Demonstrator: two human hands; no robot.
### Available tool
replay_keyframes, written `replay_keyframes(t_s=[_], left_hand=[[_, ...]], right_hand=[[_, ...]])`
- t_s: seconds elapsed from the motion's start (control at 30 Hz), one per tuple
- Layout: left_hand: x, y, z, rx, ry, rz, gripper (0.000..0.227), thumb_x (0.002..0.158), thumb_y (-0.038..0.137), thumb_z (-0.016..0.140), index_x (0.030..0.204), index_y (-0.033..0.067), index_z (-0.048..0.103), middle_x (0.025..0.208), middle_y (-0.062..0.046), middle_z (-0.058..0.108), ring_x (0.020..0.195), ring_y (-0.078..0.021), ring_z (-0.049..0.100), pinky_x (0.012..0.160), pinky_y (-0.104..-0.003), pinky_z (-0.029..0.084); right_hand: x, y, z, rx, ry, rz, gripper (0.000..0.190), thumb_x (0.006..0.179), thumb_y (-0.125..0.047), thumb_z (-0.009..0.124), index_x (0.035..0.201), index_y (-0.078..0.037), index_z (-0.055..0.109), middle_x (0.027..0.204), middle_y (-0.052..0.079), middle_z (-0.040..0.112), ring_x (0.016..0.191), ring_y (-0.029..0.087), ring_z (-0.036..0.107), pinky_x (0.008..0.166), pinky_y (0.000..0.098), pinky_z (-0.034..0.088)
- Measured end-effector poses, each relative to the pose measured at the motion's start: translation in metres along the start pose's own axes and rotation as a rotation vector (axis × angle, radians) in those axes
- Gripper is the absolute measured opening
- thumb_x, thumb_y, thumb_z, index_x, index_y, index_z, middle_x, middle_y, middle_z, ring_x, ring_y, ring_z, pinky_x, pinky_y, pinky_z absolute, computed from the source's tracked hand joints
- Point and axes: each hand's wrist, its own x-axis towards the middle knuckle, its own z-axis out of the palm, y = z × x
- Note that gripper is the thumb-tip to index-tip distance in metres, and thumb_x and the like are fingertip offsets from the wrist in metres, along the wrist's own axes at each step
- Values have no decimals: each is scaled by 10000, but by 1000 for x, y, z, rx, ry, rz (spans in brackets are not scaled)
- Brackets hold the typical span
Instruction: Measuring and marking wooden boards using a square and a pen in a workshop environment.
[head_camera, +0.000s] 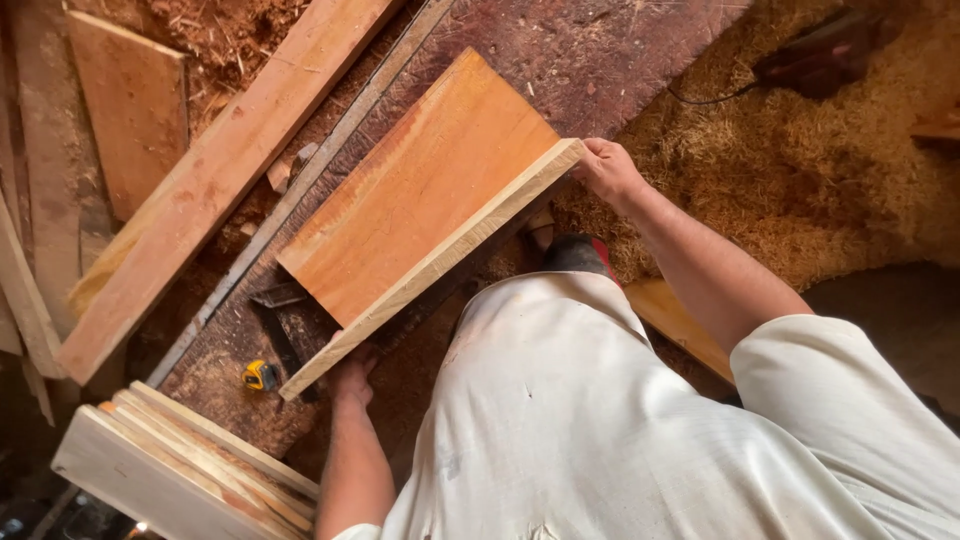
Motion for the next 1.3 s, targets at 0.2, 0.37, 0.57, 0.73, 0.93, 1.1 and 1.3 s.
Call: replay_keyframes(t_s=[0.2, 0.37, 0.57, 0.73, 0.93, 1.1, 1.3], left_hand=[[20, -19, -21, -112, 123, 33, 540, 740, 35, 668, 1207, -16, 401, 1174, -190, 488, 997, -350, 551, 827, -504, 462], [46, -27, -34, 32, 128, 189, 422, 761, 117, 648, 1136, 54, 466, 1088, -133, 547, 957, -303, 573, 761, -438, 473], [68, -40, -44, 226, 44, 392, 310, 782, 199, 628, 1067, 124, 530, 1003, -75, 607, 917, -255, 595, 695, -372, 483], [97, -57, -52, 391, -22, 490, 291, 781, 285, 625, 1017, 120, 581, 949, -71, 645, 865, -257, 617, 647, -356, 494], [86, -49, -59, 358, -115, 592, 343, 809, 225, 596, 1133, 154, 515, 1059, -74, 622, 950, -274, 599, 712, -363, 497], [81, -61, -75, 256, -154, 500, 181, 808, 199, 582, 958, 98, 592, 908, -65, 648, 852, -231, 624, 668, -343, 476], [61, -76, -130, -105, -209, 299, 703, 801, 535, 340, 1354, 108, 262, 776, -120, 645, 522, -157, 614, 503, -265, 513]], right_hand=[[13, 31, 6, 0, 60, 133, 101, 719, -150, 560, 767, -65, 589, 475, 30, 451, 323, 88, 415, 287, 216, 325], [-11, -4, 25, -88, 36, 185, 262, 708, -193, 375, 810, -129, 608, 747, 52, 653, 696, 149, 674, 553, 235, 542], [-42, -36, 49, -47, 74, 282, 113, 827, -102, 410, 758, -152, 483, 781, 14, 652, 724, 113, 709, 596, 275, 626], [-51, -38, 61, -90, 127, 282, 152, 825, -142, 391, 856, -155, 539, 867, 15, 658, 699, 117, 725, 540, 266, 606], [-57, -42, 63, -125, 156, 315, 186, 786, -100, 309, 834, -147, 482, 855, 34, 648, 705, 116, 726, 585, 274, 623], [-82, -60, 85, -155, 145, 292, 181, 830, -129, 418, 800, -167, 593, 877, 14, 679, 774, 144, 719, 651, 307, 618], [-107, -54, 110, -188, 360, 326, 366, 833, -510, 404, 971, -207, 558, 762, -91, 667, 487, 16, 619, 376, 152, 529]])
